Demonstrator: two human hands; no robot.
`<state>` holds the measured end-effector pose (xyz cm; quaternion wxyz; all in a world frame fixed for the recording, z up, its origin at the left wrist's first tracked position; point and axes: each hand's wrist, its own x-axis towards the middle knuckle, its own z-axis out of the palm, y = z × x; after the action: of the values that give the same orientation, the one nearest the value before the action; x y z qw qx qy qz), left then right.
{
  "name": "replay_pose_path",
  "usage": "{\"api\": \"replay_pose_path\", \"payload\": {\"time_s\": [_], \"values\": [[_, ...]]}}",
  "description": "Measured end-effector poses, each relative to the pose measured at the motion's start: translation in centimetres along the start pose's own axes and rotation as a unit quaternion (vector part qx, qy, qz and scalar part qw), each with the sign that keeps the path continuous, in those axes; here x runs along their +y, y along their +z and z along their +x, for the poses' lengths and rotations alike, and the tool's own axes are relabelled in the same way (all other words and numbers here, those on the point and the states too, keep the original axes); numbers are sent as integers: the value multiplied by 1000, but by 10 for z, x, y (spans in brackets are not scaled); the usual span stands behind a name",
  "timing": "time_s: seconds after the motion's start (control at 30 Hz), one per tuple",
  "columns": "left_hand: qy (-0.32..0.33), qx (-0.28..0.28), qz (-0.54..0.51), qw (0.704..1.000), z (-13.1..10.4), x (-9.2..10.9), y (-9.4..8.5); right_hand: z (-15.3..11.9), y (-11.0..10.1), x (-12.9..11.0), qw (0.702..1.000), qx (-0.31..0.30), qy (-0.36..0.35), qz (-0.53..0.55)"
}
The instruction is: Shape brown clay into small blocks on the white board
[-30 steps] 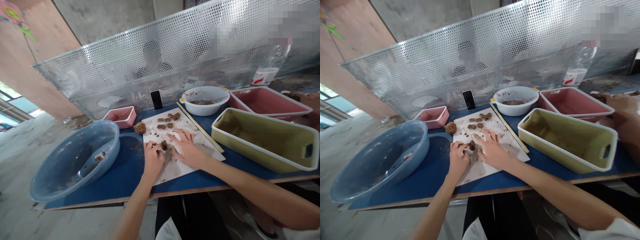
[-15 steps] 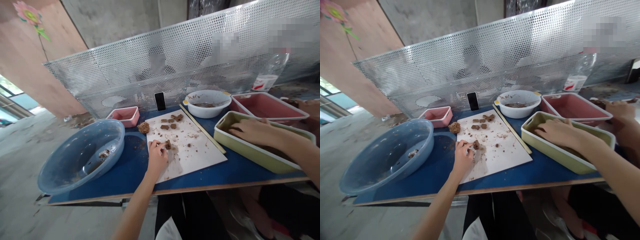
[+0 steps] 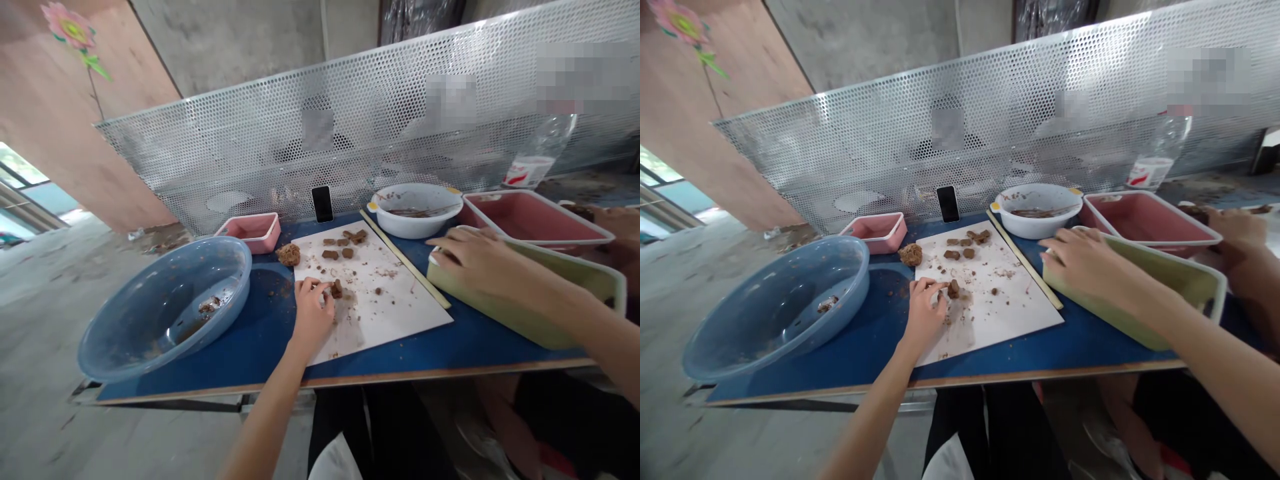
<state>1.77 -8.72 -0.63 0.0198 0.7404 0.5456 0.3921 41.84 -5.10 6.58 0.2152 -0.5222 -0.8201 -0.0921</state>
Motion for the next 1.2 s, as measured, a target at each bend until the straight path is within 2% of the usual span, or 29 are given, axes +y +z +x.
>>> {"api": "replay_pose_path", "payload": {"time_s": [0.07,0.13,0.2,0.27,0.37,0.47,0.67,0.8,1.2], "values": [[5,-9,2,1000,0,0,-1,16,-2,-46,997,-26,-57,42],[7,-11,6,1000,0,0,0,30,9,-84,987,-48,-125,84],[8,-10,10,1000,1,-1,0,43,29,-109,978,-58,-171,104],[2,-10,11,1000,1,-1,-1,52,54,-122,968,-66,-207,123],[-13,-12,-9,1000,4,0,-2,58,83,-126,960,-74,-222,151],[-28,-37,-62,997,8,0,-2,55,96,-120,958,-69,-210,185],[-81,-99,-143,981,17,-1,5,49,104,-114,952,-86,-218,197],[-103,-104,-161,976,19,-1,7,52,107,-119,950,-86,-226,199],[-106,-119,-135,978,24,4,5,50,102,-120,951,-83,-225,193]]}}
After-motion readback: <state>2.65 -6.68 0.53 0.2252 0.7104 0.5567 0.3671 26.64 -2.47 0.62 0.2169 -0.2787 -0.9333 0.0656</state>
